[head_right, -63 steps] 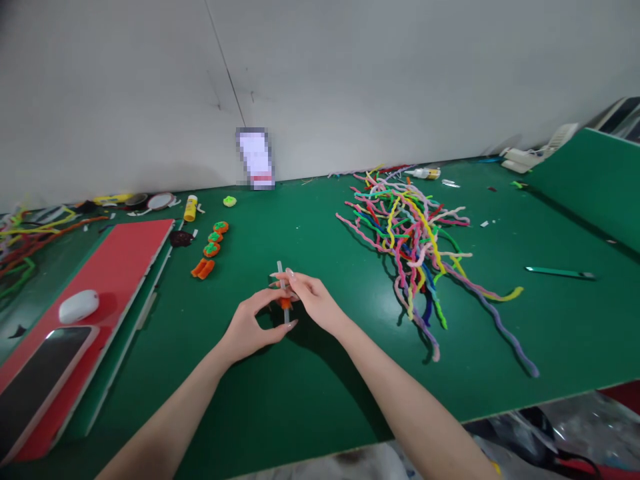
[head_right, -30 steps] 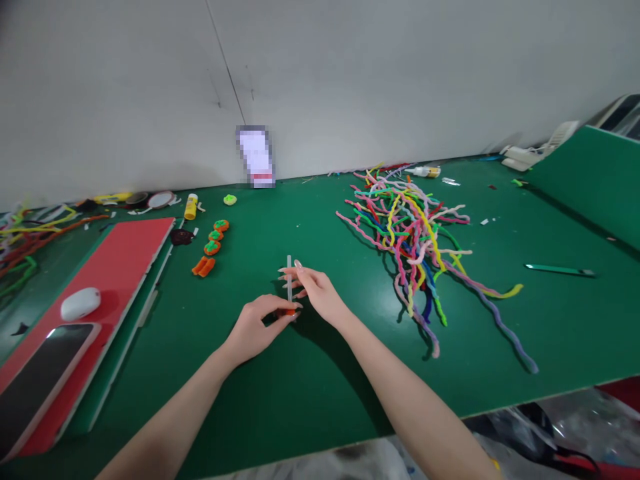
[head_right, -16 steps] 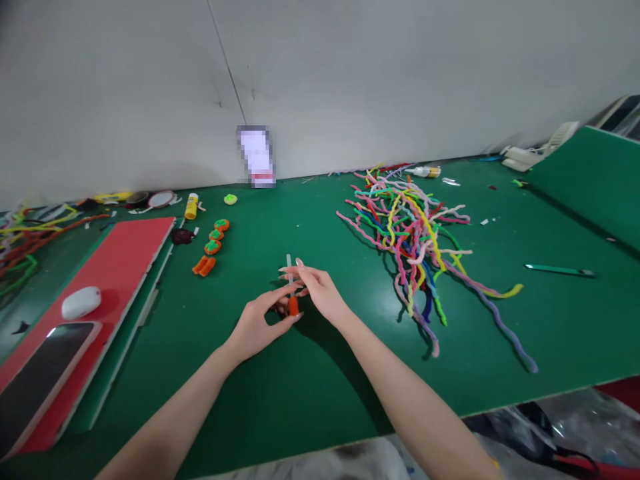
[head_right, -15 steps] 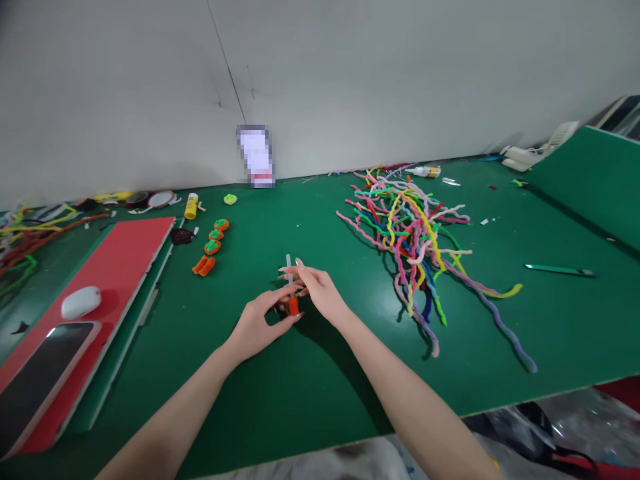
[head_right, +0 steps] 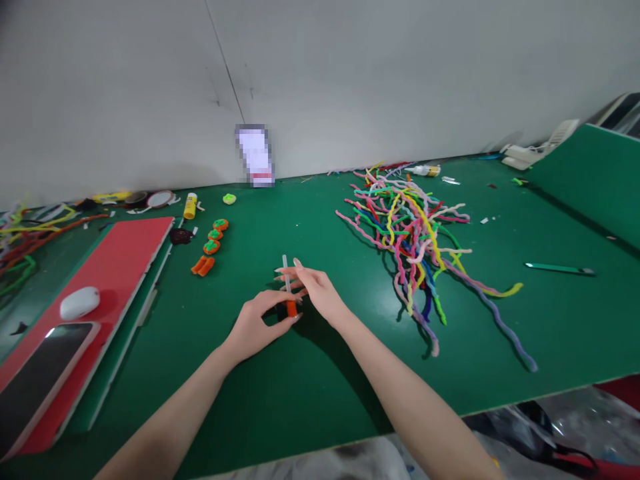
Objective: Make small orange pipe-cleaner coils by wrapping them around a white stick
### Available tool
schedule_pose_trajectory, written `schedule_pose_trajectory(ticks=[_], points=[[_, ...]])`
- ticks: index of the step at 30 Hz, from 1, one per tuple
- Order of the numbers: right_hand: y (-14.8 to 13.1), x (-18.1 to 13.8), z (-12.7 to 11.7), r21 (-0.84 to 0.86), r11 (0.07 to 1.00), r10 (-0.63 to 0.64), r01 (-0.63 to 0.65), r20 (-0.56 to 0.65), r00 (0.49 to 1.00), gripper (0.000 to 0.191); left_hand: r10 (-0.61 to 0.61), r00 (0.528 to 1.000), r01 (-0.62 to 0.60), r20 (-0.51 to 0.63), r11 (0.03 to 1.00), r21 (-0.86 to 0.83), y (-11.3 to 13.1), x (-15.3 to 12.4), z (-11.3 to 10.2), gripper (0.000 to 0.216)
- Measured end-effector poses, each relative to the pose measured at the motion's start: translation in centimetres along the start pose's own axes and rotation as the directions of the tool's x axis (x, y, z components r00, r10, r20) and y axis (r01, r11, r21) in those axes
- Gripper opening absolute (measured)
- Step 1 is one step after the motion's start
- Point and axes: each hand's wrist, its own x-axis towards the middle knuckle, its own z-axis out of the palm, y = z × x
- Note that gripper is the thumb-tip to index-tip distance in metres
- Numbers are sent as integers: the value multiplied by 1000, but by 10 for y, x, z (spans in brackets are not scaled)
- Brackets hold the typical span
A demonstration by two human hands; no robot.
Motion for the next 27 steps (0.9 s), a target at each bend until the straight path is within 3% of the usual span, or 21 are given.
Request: schedule_pose_trajectory(ticks=[13,27], points=[[0,0,-6,21,999,-49,49,-18,999,44,-68,998,67,-5,995,-73,0,0,3,17],[1,2,-5,13,1000,-21,21,-18,1000,46,-1,1000,0,-27,999,-41,-3,-3,3,14]])
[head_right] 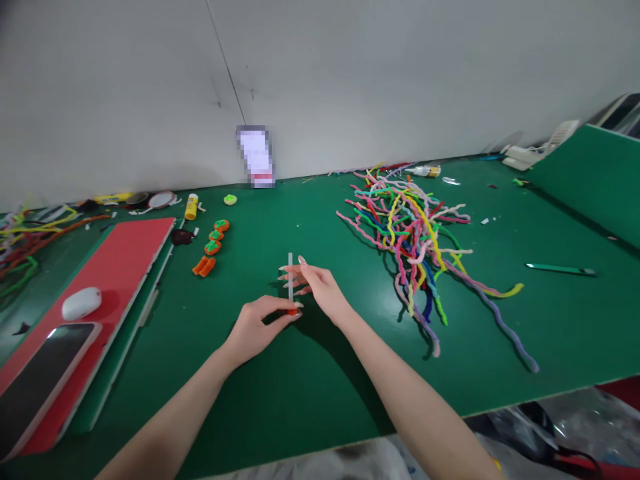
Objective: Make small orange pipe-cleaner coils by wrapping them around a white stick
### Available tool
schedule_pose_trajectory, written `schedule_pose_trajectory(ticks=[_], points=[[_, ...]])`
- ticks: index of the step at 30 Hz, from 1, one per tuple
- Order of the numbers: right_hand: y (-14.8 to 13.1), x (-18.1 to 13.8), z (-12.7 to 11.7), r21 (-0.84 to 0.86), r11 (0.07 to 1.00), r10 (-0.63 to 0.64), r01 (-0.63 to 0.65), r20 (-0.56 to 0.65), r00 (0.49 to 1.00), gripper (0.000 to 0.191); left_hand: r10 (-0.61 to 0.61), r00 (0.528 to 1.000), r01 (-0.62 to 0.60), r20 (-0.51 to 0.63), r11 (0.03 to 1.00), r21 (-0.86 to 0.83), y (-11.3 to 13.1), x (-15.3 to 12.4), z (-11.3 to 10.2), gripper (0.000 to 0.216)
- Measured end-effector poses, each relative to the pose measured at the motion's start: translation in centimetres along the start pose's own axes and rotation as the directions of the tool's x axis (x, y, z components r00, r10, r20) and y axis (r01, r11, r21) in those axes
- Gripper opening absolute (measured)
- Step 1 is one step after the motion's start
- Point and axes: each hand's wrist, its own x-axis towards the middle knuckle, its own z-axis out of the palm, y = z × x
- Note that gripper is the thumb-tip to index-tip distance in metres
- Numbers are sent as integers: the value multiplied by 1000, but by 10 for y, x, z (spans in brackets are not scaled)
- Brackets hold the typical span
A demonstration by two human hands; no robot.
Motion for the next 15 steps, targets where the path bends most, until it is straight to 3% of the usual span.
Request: schedule_pose_trajectory(ticks=[8,15], points=[[-2,-1,2,28,999,30,-29,-38,999,36,-55,998,53,18,996,68,-5,3,0,16],[6,3,4,-8,999,31,-32,-15,999,38,10,998,-19,64,989,148,-1,2,-5,18]])
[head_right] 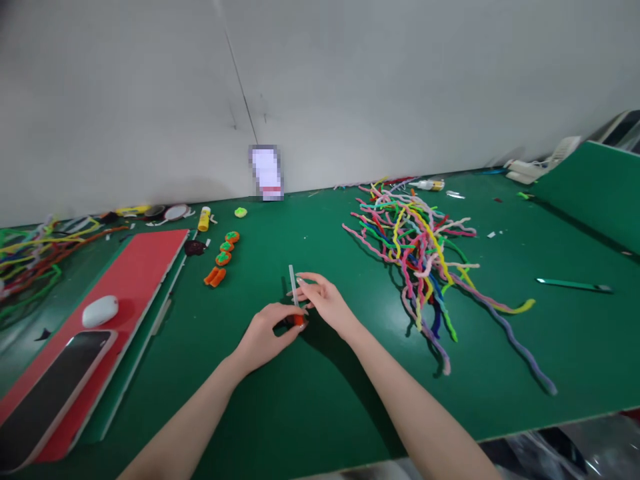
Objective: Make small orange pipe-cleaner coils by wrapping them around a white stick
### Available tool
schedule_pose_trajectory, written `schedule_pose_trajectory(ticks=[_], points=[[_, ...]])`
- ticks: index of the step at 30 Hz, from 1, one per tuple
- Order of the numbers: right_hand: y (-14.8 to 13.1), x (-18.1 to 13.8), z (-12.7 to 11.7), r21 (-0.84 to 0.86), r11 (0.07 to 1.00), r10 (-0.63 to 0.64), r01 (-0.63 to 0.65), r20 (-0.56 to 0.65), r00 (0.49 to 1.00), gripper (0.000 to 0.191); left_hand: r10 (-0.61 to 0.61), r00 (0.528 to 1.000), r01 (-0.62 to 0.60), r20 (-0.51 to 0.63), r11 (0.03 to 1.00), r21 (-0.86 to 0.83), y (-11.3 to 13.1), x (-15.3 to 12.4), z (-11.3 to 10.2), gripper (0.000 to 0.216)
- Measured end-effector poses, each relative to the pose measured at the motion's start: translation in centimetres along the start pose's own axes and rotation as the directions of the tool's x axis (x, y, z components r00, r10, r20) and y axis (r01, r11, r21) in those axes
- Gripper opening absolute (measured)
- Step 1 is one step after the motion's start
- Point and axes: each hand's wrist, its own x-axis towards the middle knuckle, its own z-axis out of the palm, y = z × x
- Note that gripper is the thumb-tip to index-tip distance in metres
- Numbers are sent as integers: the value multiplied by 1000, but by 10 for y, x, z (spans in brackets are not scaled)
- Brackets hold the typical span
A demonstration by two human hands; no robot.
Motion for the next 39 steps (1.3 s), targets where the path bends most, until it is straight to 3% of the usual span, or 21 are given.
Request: schedule_pose_trajectory(ticks=[5,13,20,28,33,35,39], points=[[3,0,2,-30,1000,8,-6,57,998,37,90,996,-90,8,995,38,1,-1,0,19],[-4,-8,7,-138,987,-61,77,120,991,28,100,995,-101,22,991,82,-1,-2,2,20],[1,-5,5,-108,992,-61,63,20,998,26,49,998,-49,34,999,10,-1,-4,2,20],[6,-3,4,-39,998,-42,42,13,999,25,15,997,-10,72,998,-69,6,-2,-5,18],[2,4,-14,105,994,16,10,-250,968,31,101,977,-91,189,994,-63,13,-6,4,17],[-1,6,-23,130,991,43,-5,-285,957,32,119,973,-104,200,991,-85,12,-8,9,25],[-2,7,-27,43,999,30,-21,-218,975,33,-68,996,78,63,981,-178,5,-5,7,24]])
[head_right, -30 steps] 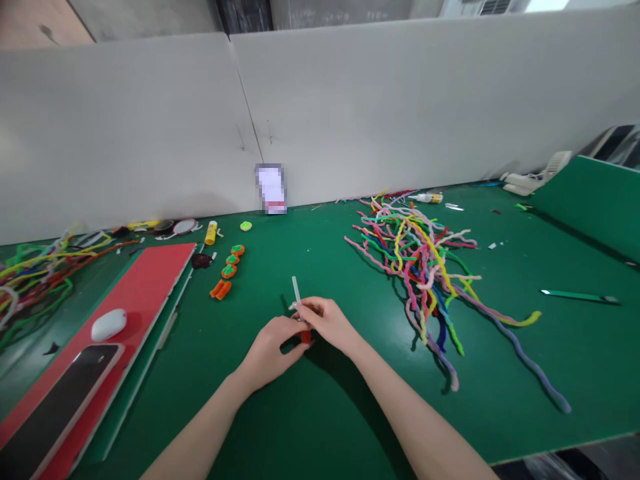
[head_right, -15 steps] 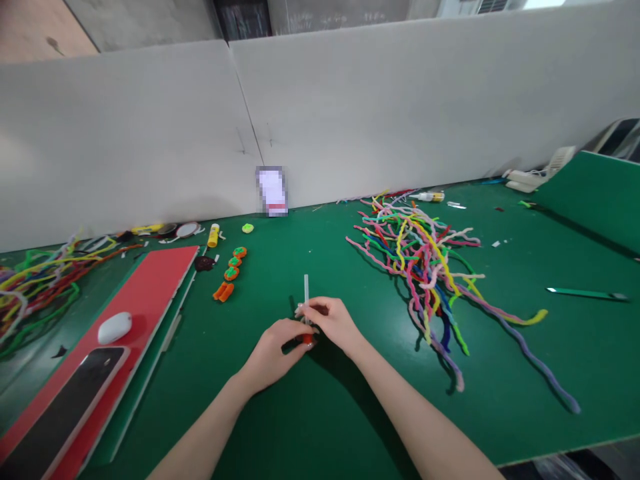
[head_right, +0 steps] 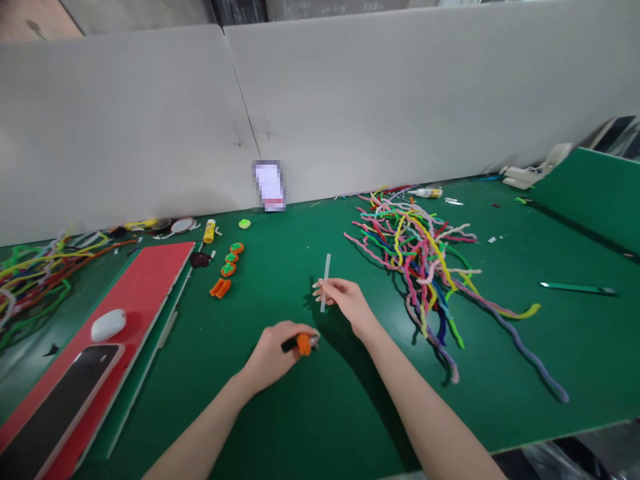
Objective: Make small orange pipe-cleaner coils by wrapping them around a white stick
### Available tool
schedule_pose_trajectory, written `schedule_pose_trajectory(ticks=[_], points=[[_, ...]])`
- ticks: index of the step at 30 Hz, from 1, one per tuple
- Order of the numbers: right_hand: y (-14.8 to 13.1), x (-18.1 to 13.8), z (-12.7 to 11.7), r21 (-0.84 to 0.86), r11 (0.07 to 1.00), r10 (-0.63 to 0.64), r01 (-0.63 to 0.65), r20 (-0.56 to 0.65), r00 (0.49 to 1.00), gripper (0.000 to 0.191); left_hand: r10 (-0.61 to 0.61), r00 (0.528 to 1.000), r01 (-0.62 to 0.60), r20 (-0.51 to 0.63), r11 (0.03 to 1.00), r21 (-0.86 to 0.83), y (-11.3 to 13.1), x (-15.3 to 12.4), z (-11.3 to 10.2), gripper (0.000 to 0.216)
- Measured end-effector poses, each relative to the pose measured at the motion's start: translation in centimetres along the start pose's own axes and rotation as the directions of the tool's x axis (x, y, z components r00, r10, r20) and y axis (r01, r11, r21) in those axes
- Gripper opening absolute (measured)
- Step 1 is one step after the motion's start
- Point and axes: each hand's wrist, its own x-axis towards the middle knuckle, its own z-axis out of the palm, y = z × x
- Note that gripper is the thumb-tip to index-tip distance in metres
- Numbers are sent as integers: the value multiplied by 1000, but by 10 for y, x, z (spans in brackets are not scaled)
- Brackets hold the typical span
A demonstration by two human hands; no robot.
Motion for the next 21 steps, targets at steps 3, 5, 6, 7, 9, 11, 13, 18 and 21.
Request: schedule_pose_trajectory(ticks=[3,5,6,7,9,11,13,18,21], points=[[3,-2,4,-154,987,-32,44,83,996,34,-192,974,163,-118,962,-218,-2,4,-9,17],[4,-3,5,-267,961,-44,75,118,992,37,-292,949,235,-116,905,-354,-2,6,-13,20],[5,-4,6,-333,938,-55,93,122,991,38,-327,939,261,-104,878,-400,-1,7,-14,22],[6,-5,5,-409,905,-76,116,113,991,40,-351,932,280,-92,857,-434,-1,7,-15,23],[7,-6,4,-579,798,-151,166,75,986,41,-379,922,302,-72,825,-477,0,8,-15,23],[7,-7,2,-723,660,-253,202,38,967,38,-389,920,320,-39,806,-498,1,8,-15,25],[5,-8,1,-786,575,-346,227,17,938,35,-398,917,345,6,789,-509,2,8,-16,29],[-4,-18,12,-579,739,-352,344,104,930,34,-386,920,371,66,803,-466,2,7,-17,33],[-7,-25,21,-381,856,-244,348,296,924,33,-370,925,375,91,839,-395,1,6,-15,34]])
